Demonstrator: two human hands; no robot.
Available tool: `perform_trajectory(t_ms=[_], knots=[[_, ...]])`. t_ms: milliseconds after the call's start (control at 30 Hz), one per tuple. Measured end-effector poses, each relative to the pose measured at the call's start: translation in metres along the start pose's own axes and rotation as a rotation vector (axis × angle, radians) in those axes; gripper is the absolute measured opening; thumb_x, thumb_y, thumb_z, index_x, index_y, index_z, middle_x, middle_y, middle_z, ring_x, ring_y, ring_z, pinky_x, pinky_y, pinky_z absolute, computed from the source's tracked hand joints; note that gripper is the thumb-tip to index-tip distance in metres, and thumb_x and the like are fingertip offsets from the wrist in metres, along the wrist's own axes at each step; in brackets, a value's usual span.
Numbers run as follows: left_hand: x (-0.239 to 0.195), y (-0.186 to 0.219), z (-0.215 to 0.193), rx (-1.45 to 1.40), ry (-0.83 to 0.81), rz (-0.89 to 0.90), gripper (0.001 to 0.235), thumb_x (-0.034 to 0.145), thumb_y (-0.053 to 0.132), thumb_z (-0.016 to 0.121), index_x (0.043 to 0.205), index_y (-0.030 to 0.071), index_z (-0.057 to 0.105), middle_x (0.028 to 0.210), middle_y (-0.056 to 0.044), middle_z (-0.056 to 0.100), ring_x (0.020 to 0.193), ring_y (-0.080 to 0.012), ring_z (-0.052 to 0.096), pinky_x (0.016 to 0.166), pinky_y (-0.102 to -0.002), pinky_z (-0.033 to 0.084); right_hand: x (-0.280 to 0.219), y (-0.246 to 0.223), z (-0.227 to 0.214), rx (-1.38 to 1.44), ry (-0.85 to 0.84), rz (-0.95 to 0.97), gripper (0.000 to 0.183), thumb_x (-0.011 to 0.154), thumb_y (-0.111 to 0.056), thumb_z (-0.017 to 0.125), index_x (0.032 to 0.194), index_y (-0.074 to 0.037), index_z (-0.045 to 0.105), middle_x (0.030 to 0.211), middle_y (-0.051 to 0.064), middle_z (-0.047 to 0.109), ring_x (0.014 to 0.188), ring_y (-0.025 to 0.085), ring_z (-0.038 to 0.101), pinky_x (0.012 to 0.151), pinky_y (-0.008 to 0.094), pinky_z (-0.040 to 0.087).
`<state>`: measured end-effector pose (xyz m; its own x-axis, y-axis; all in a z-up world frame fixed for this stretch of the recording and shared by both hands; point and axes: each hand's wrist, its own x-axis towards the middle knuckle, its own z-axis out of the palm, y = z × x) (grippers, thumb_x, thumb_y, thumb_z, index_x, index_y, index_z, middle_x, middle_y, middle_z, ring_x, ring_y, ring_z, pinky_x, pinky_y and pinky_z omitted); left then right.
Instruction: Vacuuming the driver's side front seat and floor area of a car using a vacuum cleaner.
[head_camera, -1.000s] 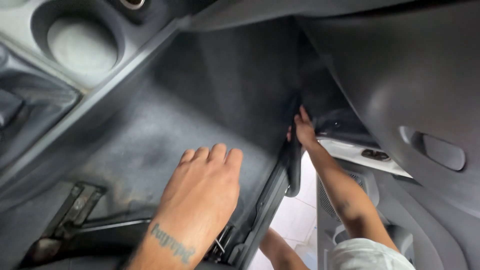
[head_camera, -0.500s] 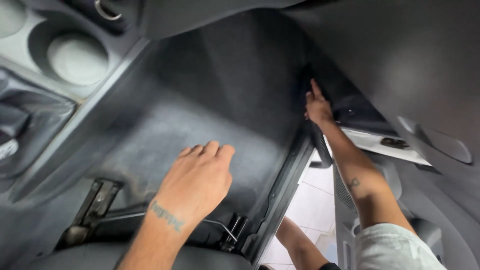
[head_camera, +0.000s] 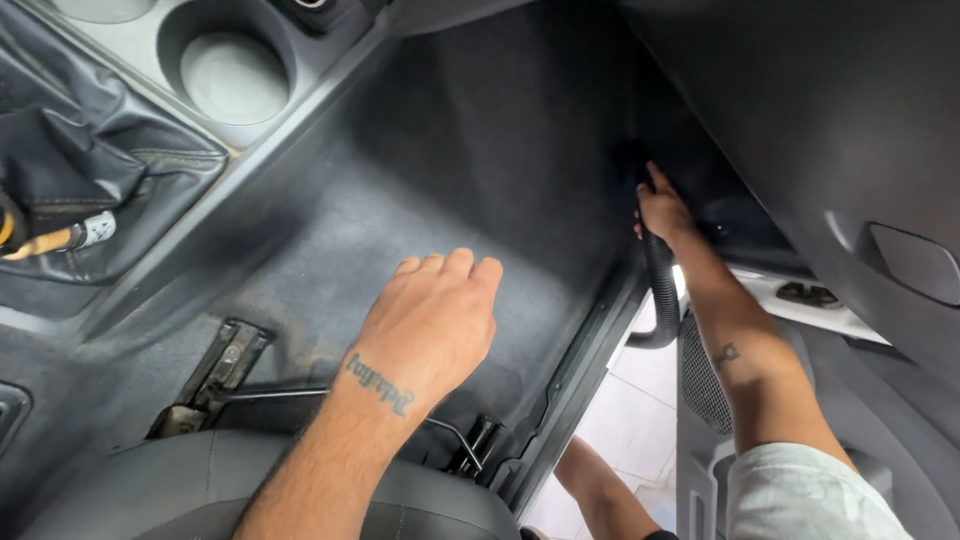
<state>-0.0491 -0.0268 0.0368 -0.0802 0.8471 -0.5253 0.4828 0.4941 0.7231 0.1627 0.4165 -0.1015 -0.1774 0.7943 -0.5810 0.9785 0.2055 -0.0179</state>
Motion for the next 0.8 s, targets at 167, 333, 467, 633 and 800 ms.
perform_trajectory(t_ms=[167, 333, 467, 633, 800], knots=[[-0.001, 0.005, -0.003, 0.009, 0.134, 0.077, 0.021, 0.102, 0.015, 0.048, 0.118, 0.011, 0.061, 0.099, -0.008, 0.06, 0.099, -0.0291, 0.06, 0.094, -0.041, 0.043, -0.021, -0.001, 0.011, -0.048, -0.019, 0.012, 0.058, 0.115, -0.036, 0.041, 0.17, -0.03, 0.025, 0.1, 0.02, 0.071, 0.075, 0.03, 0.076, 0.067, 0.038, 0.068], [-0.004, 0.003, 0.007, 0.037, 0.248, 0.139, 0.014, 0.1, 0.014, 0.052, 0.11, 0.011, 0.061, 0.089, -0.006, 0.055, 0.088, -0.0281, 0.058, 0.084, -0.041, 0.044, -0.03, 0.012, 0.013, -0.092, -0.062, 0.003, 0.06, 0.114, -0.033, 0.044, 0.17, -0.027, 0.025, 0.099, 0.018, 0.071, 0.071, 0.029, 0.075, 0.074, 0.04, 0.065], [-0.003, 0.002, 0.011, 0.011, 0.344, 0.168, 0.009, 0.098, 0.011, 0.053, 0.099, 0.011, 0.062, 0.081, -0.004, 0.052, 0.077, -0.0269, 0.055, 0.078, -0.04, 0.043, 0.016, 0.003, -0.019, 0.095, 0.04, -0.135, 0.052, 0.116, -0.023, 0.047, 0.166, -0.014, 0.036, 0.085, 0.021, 0.064, 0.058, 0.031, 0.068, 0.046, 0.04, 0.065], [0.005, 0.0, 0.02, 0.084, 0.332, 0.117, 0.012, 0.092, 0.007, 0.056, 0.085, 0.016, 0.053, 0.077, -0.002, 0.053, 0.067, -0.0281, 0.055, 0.074, -0.045, 0.046, 0.062, -0.043, -0.017, 0.097, 0.185, -0.145, 0.04, 0.109, -0.042, 0.052, 0.144, -0.023, 0.054, 0.076, 0.005, 0.064, 0.045, 0.019, 0.06, 0.038, 0.036, 0.05], [0.006, 0.003, 0.016, 0.055, 0.181, 0.08, 0.011, 0.092, 0.005, 0.051, 0.087, 0.015, 0.052, 0.08, -0.003, 0.055, 0.071, -0.0282, 0.056, 0.079, -0.045, 0.047, 0.074, -0.044, 0.009, -0.062, 0.246, -0.086, 0.055, 0.107, -0.055, 0.05, 0.152, -0.022, 0.052, 0.081, 0.012, 0.076, 0.049, 0.021, 0.07, 0.041, 0.036, 0.059]])
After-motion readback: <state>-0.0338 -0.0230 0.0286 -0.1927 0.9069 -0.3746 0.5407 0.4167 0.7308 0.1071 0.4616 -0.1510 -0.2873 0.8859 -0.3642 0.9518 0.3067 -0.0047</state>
